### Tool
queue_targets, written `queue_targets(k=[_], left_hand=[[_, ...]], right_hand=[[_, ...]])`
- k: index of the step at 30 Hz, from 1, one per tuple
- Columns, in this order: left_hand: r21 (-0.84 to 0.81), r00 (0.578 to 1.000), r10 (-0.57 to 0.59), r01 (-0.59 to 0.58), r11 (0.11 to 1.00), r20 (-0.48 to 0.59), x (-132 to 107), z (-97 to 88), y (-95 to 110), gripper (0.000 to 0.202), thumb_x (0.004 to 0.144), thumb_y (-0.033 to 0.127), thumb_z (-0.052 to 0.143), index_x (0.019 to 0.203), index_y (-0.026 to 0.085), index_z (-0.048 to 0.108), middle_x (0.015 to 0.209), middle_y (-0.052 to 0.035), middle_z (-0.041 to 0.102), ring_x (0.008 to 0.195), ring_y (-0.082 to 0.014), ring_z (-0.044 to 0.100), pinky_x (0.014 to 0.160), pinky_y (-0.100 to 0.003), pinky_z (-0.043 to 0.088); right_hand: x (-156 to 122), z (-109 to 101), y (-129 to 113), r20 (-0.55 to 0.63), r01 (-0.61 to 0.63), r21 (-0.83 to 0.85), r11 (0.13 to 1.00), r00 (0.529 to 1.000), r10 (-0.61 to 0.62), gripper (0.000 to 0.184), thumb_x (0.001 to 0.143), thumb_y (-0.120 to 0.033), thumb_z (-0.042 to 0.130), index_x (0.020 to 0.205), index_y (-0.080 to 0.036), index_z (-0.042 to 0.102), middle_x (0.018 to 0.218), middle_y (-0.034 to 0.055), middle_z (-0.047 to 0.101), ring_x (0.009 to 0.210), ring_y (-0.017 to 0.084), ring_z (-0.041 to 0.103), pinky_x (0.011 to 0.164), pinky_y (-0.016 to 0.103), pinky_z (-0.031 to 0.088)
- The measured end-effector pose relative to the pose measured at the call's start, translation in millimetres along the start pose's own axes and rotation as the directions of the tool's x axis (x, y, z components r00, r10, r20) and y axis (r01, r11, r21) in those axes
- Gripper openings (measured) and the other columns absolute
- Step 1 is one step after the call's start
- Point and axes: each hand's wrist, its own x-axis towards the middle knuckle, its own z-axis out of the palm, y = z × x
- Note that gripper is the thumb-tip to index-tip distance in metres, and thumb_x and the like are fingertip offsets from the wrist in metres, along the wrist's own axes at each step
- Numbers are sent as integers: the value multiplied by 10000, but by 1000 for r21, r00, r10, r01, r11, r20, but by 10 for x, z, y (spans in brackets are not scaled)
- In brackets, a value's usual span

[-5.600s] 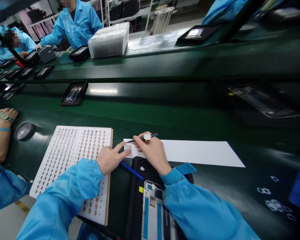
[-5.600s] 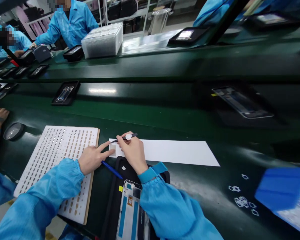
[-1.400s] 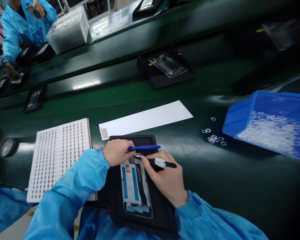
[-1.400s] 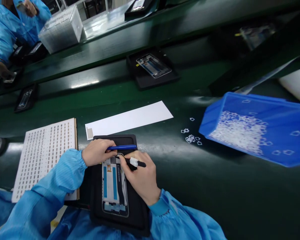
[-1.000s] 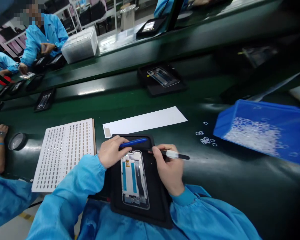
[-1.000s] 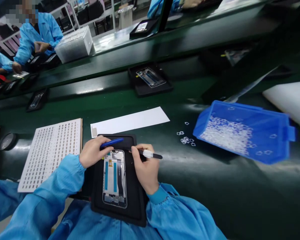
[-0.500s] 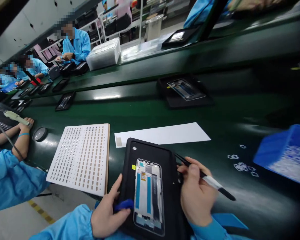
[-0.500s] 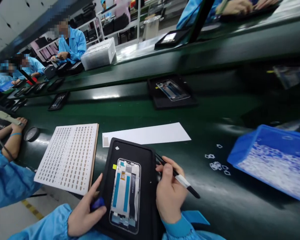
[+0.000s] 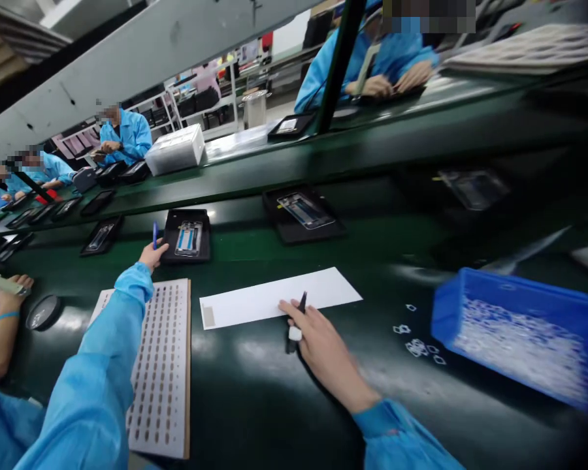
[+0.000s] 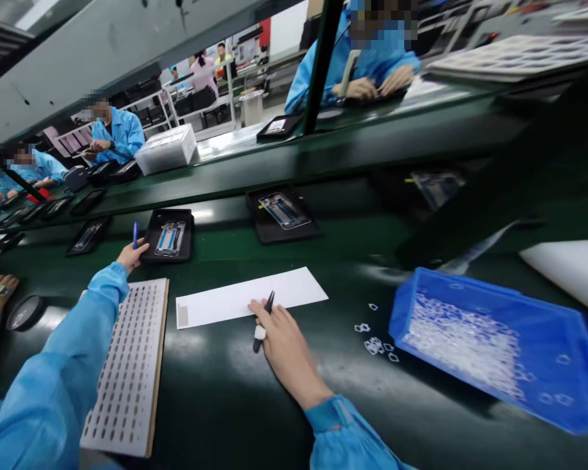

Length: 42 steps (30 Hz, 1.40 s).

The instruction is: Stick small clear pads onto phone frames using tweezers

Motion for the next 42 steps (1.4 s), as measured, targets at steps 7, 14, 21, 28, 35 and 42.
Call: queue_targets(k=[7,14,21,28,35,42], left_hand=[[275,961,222,-261,925,165,171,910,601,194,767,340,710,850,165,723,871,-70,729,986,-271,661,872,-290,468],[338,910,230,-349,874,344,-329,2510,1043,454,827,434,670,1154,123,627,1163,-162,673,1106,-295,620,918,-340,462],[368,944,202,-292,883,262,-337,2419,1104,319,902,338,611,1141,127,596,1187,-110,625,1099,-245,595,976,-470,450],[160,923,292,-337,928,250,-640,1653,1057,400,897,179,496,1292,122,475,1059,-98,658,949,-185,637,848,-310,507],[-120,824,463,-449,885,328,-1847,294,175,556,832,236,534,1381,224,443,1302,-78,577,1149,-224,587,964,-329,498],[-85,894,253,-239,967,370,-3194,82,-1225,595,849,260,543,1432,286,424,1081,-85,669,971,-225,666,859,-331,556]], right_hand=[[37,-15,-65,68,34,-77,996,997,-28,443,894,-52,365,1268,-171,571,1246,86,639,1174,266,550,927,423,470],[52,-27,-62,74,6,-23,1000,997,-5,537,829,12,371,1299,-169,556,1254,92,630,1175,264,526,938,426,441],[126,-115,-113,129,-80,97,992,989,67,579,775,18,391,1294,-168,568,1227,108,637,1160,271,515,955,438,423],[147,-99,-149,45,-136,265,955,991,129,544,745,-5,423,1213,-196,623,1155,94,668,1121,259,542,961,425,419],[145,-145,-48,-260,-244,494,835,874,410,349,866,-130,366,1151,-197,555,1070,104,675,978,218,649,823,367,520],[124,-230,-134,-281,-275,720,637,724,630,273,927,-423,523,1069,-189,515,1026,128,698,864,225,699,739,384,561]])
